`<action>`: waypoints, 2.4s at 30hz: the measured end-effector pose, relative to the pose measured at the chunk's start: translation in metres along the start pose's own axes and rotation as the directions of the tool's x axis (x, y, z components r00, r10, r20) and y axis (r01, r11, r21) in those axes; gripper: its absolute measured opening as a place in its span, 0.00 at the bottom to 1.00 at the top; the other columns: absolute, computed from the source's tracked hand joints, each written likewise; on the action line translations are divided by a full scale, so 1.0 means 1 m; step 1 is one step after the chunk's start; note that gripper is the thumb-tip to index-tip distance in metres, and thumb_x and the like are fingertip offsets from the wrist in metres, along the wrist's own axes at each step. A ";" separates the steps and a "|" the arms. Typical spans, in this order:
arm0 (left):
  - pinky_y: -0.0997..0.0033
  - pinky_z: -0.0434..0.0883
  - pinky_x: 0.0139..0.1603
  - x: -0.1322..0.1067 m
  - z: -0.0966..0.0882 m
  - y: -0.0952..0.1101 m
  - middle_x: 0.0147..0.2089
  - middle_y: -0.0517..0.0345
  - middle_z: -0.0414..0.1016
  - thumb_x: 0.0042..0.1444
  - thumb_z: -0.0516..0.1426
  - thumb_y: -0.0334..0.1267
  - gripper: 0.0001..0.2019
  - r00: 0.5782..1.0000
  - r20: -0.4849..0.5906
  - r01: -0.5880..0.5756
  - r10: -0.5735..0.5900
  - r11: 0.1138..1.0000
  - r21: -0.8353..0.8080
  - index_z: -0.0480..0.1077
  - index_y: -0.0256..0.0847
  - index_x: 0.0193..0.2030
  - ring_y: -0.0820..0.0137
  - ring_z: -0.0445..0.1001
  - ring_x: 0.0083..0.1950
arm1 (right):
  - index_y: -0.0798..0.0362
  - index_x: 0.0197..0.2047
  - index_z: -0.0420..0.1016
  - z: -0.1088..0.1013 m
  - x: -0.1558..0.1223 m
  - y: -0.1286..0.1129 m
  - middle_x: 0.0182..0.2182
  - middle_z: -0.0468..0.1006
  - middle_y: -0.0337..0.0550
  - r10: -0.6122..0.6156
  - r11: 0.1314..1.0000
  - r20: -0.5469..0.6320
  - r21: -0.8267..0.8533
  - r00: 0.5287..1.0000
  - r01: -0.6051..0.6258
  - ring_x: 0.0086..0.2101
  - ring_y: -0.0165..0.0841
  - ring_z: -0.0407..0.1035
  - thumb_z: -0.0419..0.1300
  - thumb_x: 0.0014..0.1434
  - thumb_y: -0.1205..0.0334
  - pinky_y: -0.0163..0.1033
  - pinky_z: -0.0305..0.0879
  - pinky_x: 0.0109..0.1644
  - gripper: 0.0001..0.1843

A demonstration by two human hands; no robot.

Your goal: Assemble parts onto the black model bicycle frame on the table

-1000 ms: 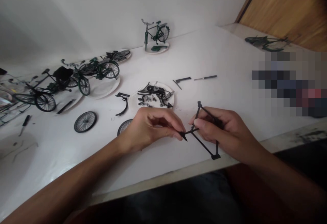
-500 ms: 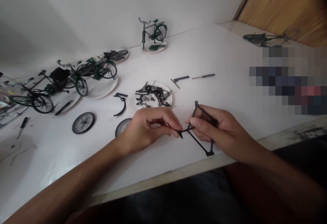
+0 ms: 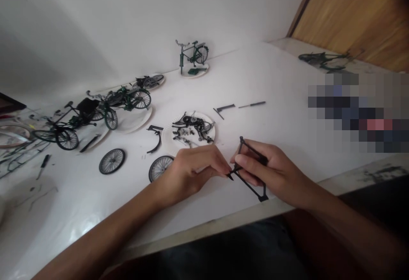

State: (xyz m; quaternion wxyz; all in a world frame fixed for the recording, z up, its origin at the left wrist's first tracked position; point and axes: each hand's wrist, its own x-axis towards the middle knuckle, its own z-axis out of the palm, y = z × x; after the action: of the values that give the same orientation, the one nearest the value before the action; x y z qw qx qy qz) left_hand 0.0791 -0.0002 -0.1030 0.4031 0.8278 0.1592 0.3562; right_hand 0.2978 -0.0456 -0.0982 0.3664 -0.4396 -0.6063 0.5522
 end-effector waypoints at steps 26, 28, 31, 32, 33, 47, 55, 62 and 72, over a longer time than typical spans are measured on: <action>0.62 0.69 0.45 0.003 -0.091 0.018 0.43 0.50 0.80 0.70 0.54 0.31 0.04 0.990 0.137 -0.122 -0.019 0.349 0.929 0.70 0.36 0.44 0.65 0.75 0.43 | 0.50 0.59 0.73 0.006 0.002 0.016 0.29 0.75 0.38 0.059 0.996 -0.078 0.070 0.995 -0.053 0.24 0.28 0.64 0.52 0.70 0.43 0.37 0.63 0.32 0.24; 0.62 0.68 0.44 0.000 -0.099 0.013 0.41 0.51 0.79 0.70 0.53 0.32 0.05 0.988 0.123 -0.084 -0.090 0.351 0.933 0.70 0.36 0.42 0.65 0.74 0.41 | 0.52 0.56 0.75 0.005 0.003 0.016 0.24 0.69 0.35 0.051 0.998 -0.100 0.049 0.994 -0.047 0.23 0.26 0.61 0.52 0.71 0.44 0.37 0.60 0.30 0.24; 0.63 0.68 0.45 -0.001 -0.093 0.006 0.40 0.53 0.78 0.70 0.53 0.31 0.06 0.965 0.192 -0.097 -0.179 0.438 0.894 0.71 0.36 0.43 0.65 0.74 0.41 | 0.51 0.58 0.73 0.004 0.002 0.017 0.19 0.63 0.31 0.065 0.996 -0.097 0.073 0.993 -0.058 0.20 0.26 0.55 0.50 0.71 0.43 0.36 0.52 0.25 0.24; 0.63 0.68 0.45 -0.001 -0.088 0.005 0.39 0.53 0.78 0.70 0.53 0.31 0.06 0.954 0.218 -0.103 -0.206 0.458 0.883 0.71 0.36 0.43 0.65 0.74 0.41 | 0.50 0.58 0.72 0.004 0.002 0.018 0.18 0.61 0.30 0.075 0.994 -0.094 0.082 0.993 -0.067 0.19 0.26 0.53 0.50 0.71 0.43 0.36 0.50 0.24 0.25; 0.63 0.68 0.46 0.000 -0.083 0.004 0.39 0.53 0.78 0.70 0.53 0.30 0.06 0.943 0.236 -0.104 -0.233 0.468 0.877 0.71 0.36 0.43 0.65 0.73 0.41 | 0.50 0.58 0.71 0.004 0.001 0.019 0.17 0.59 0.29 0.084 0.993 -0.092 0.088 0.992 -0.076 0.19 0.26 0.51 0.50 0.71 0.42 0.36 0.49 0.24 0.24; 0.64 0.65 0.44 0.001 -0.069 -0.005 0.37 0.55 0.75 0.69 0.51 0.27 0.08 0.924 0.222 -0.077 -0.311 0.417 0.905 0.70 0.37 0.41 0.67 0.70 0.38 | 0.50 0.51 0.75 0.004 0.000 0.023 0.18 0.59 0.30 0.058 0.998 -0.091 0.018 0.994 -0.056 0.20 0.25 0.53 0.52 0.70 0.43 0.36 0.51 0.25 0.21; 0.64 0.68 0.45 0.000 -0.074 -0.004 0.45 0.51 0.76 0.67 0.50 0.25 0.10 0.966 0.137 -0.007 -0.218 0.511 0.860 0.70 0.38 0.47 0.66 0.73 0.43 | 0.51 0.50 0.75 0.003 -0.001 0.022 0.17 0.59 0.30 0.047 0.999 -0.087 0.001 0.995 -0.047 0.20 0.26 0.53 0.53 0.70 0.43 0.36 0.50 0.24 0.22; 0.66 0.72 0.46 0.001 -0.071 -0.004 0.44 0.52 0.77 0.65 0.56 0.31 0.03 0.955 -0.217 0.278 -0.203 0.867 0.413 0.72 0.40 0.43 0.67 0.75 0.45 | 0.50 0.49 0.73 0.004 -0.002 0.023 0.19 0.60 0.30 0.056 0.998 -0.081 0.014 0.995 -0.055 0.21 0.26 0.54 0.53 0.70 0.43 0.37 0.54 0.28 0.20; 0.67 0.73 0.45 0.003 -0.069 -0.009 0.44 0.49 0.80 0.63 0.61 0.36 0.05 0.888 -0.328 0.324 -0.323 0.945 -0.053 0.70 0.38 0.41 0.68 0.77 0.44 | 0.48 0.56 0.71 0.005 -0.003 0.026 0.22 0.56 0.30 0.036 0.999 -0.129 0.031 0.991 -0.033 0.23 0.27 0.51 0.54 0.70 0.45 0.37 0.49 0.27 0.19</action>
State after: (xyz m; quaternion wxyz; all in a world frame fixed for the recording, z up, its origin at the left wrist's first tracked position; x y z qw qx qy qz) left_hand 0.0322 0.0454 -0.0798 0.4227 0.7185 0.3611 0.4181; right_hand 0.2974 -0.0504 -0.1248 0.4017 -0.4797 -0.5655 0.5374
